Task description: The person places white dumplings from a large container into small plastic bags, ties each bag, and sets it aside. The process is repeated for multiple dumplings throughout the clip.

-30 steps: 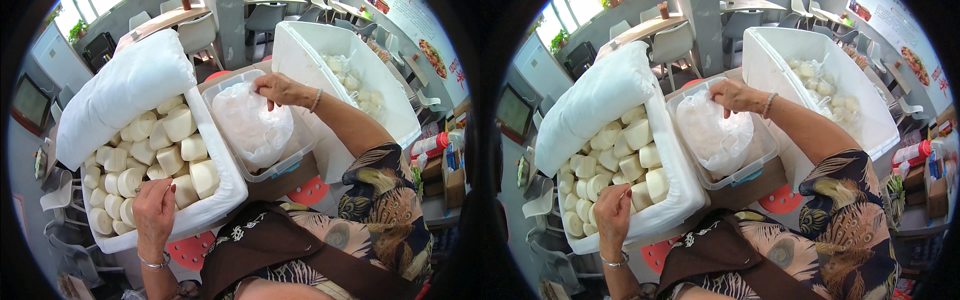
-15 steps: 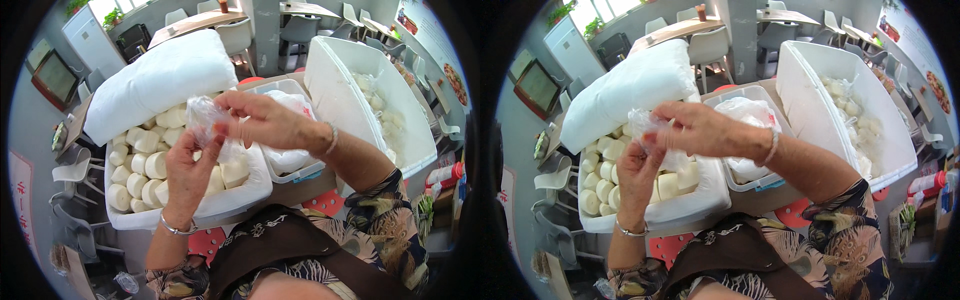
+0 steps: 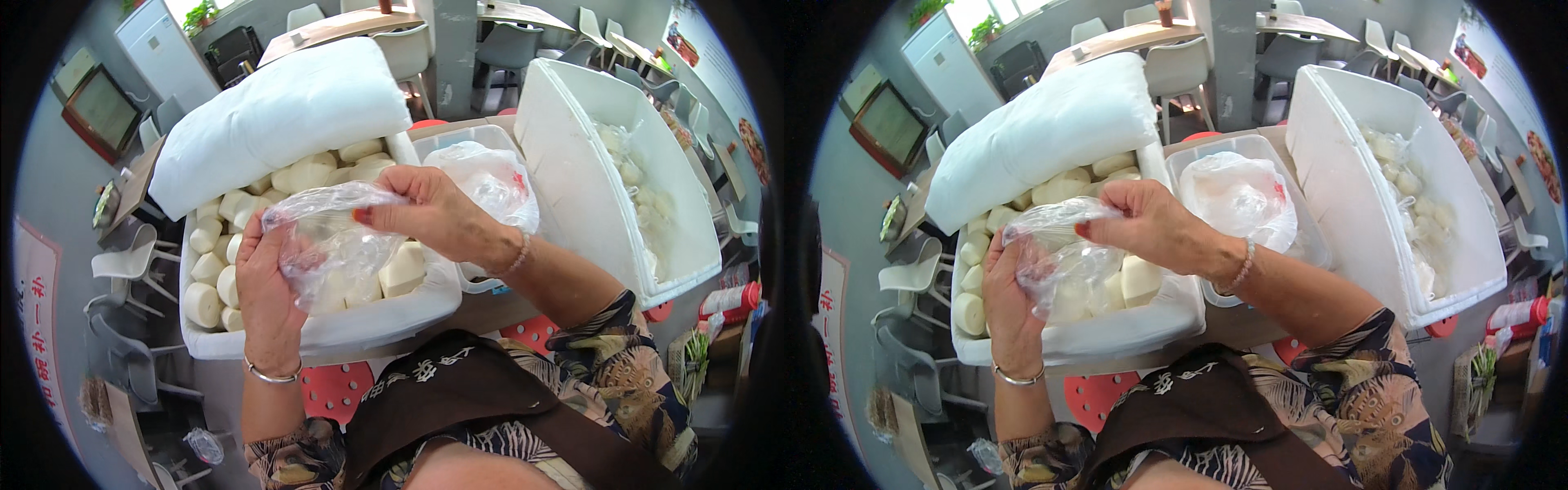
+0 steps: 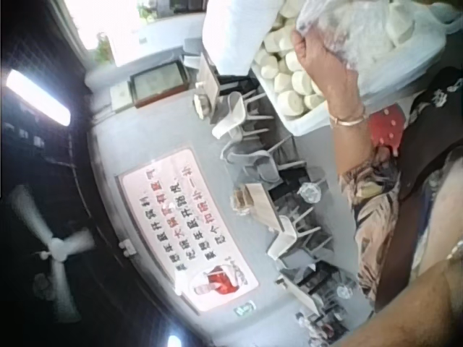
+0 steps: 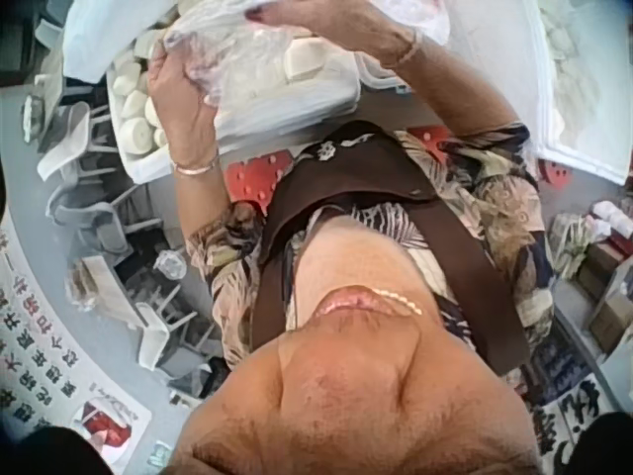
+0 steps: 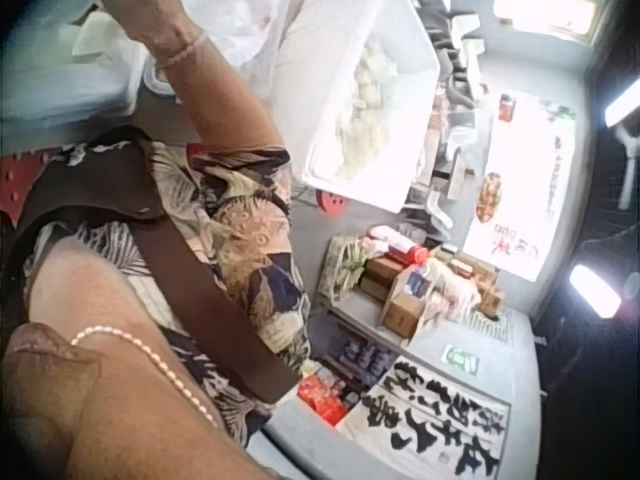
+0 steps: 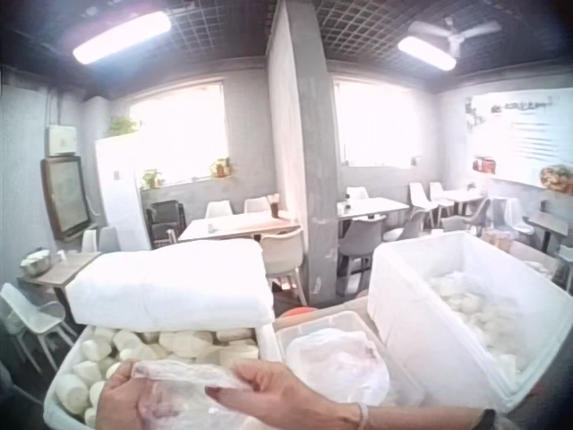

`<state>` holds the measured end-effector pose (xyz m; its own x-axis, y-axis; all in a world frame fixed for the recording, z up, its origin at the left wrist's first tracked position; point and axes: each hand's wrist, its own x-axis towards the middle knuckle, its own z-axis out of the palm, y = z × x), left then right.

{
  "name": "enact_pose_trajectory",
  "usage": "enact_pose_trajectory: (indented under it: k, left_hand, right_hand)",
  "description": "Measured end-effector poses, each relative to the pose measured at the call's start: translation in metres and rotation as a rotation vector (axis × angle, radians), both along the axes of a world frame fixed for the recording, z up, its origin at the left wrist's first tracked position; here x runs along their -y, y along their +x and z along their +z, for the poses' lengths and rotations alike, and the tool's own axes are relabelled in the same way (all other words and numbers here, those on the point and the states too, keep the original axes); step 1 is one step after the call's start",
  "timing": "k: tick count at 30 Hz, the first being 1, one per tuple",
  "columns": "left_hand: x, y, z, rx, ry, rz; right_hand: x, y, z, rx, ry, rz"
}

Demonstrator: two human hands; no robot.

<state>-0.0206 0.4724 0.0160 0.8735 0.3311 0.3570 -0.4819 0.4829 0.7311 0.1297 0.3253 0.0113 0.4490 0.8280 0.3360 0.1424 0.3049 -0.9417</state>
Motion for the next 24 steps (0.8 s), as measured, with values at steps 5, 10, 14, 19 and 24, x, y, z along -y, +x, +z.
enact_pose_trajectory:
  k: [5,10,14,19,24]
  left_hand:
    - [0.006,-0.009,0.003,-0.511,0.086,0.325]
    - [-0.016,-0.025,0.002,-0.606,0.574,0.088]
    - [-0.022,-0.025,-0.006,-0.342,0.071,0.315]
    - [-0.017,-0.02,-0.004,-0.376,-0.129,0.447]
    - [-0.008,-0.019,0.004,-0.469,-0.286,0.481]
  right_hand:
    - [0.011,0.004,0.008,-0.728,0.151,0.17]
    - [0.023,0.019,0.011,-0.645,0.197,0.192]
    - [0.029,0.024,0.006,-0.502,-0.055,0.205]
    - [0.036,0.017,0.003,-0.343,-0.229,0.168]
    - [0.033,0.019,-0.001,0.098,-0.413,-0.019]
